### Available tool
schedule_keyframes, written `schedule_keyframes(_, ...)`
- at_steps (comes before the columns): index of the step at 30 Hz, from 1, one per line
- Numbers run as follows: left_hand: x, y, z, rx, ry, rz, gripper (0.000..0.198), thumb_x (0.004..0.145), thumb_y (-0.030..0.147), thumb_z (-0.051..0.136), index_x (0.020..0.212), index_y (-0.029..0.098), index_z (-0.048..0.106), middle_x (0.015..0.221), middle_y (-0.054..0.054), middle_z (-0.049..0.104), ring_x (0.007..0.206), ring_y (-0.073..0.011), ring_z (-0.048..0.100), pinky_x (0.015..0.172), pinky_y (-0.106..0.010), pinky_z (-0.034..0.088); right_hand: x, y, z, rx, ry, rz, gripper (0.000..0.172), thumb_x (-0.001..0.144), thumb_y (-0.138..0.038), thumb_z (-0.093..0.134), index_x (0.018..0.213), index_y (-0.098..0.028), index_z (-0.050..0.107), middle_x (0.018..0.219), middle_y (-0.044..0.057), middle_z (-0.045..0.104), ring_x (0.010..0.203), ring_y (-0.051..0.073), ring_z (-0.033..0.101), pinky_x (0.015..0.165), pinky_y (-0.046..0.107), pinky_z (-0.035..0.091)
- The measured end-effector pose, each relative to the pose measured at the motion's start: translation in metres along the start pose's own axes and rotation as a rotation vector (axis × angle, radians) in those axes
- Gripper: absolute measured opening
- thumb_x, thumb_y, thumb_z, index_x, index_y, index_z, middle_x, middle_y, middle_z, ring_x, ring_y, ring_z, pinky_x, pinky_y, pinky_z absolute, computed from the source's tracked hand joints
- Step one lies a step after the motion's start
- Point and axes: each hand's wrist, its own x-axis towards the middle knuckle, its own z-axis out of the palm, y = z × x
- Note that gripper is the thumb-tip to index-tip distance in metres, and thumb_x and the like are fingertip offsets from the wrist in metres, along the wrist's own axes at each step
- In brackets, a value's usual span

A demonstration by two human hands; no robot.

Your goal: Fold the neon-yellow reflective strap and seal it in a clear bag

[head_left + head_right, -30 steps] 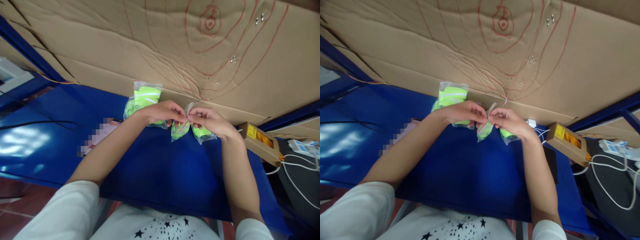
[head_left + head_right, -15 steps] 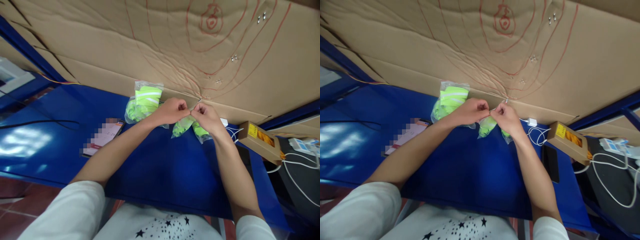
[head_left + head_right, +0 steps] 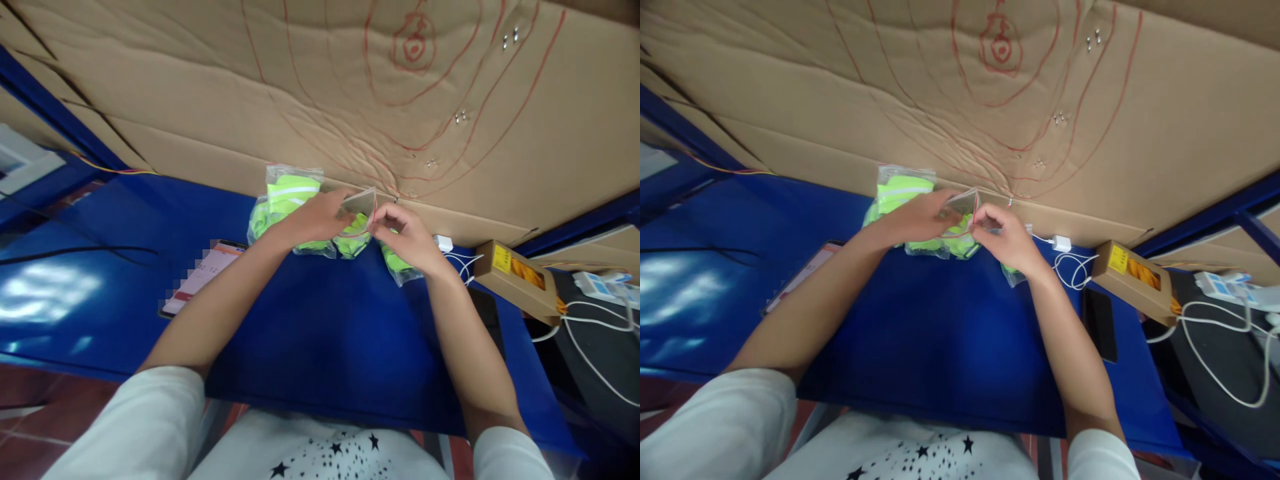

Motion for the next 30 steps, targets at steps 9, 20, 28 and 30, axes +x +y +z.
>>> schedule_keyframes(9,0.019,-0.02,-0.01,-0.703,-0.012,0.012,0.03,0.086,0.031,0.077,0.111,0.015,0.072,0.11,-0.01,0.077,0.082,-0.0151,0.071,0.066,-0.022,0.055,-0.008,0.028,-0.047,0.088,-0.076,0.411,0.055,0.087,-0.071,0.07,0.115,-0.024,0.074,0.118,0.006,0.075,0.102,0.018,0.071,0.083,0.027,0.058)
schedule_keyframes(20,0.007,-0.015,-0.044,-0.571,-0.084,0.06,0.055,0.084,0.021,0.078,0.137,0.023,0.064,0.129,-0.011,0.074,0.116,-0.0236,0.072,0.097,-0.036,0.058,0.007,0.005,-0.042,0.189,0.856,-0.243,0.03,0.078,-0.043,0.085,0.1,-0.026,0.073,0.11,0.004,0.075,0.108,0.023,0.071,0.102,0.043,0.056)
schedule_keyframes(28,-0.006,-0.001,-0.064,-0.357,0.137,0.146,0.03,0.093,0.019,0.065,0.122,0.019,0.07,0.123,-0.009,0.076,0.108,-0.0199,0.072,0.088,-0.029,0.055,0.002,-0.028,-0.051,-0.287,0.916,-0.422,0.017,0.083,-0.042,0.084,0.088,-0.026,0.079,0.094,0.005,0.07,0.097,0.024,0.067,0.093,0.044,0.055)
schedule_keyframes(30,-0.007,0.001,-0.062,-0.289,0.122,0.162,0.027,0.094,0.021,0.065,0.12,0.019,0.071,0.123,-0.009,0.076,0.109,-0.0192,0.072,0.088,-0.028,0.054,0.001,-0.032,-0.053,-0.292,0.936,-0.443,0.014,0.087,-0.04,0.081,0.09,-0.026,0.08,0.094,0.006,0.071,0.095,0.024,0.067,0.089,0.042,0.054)
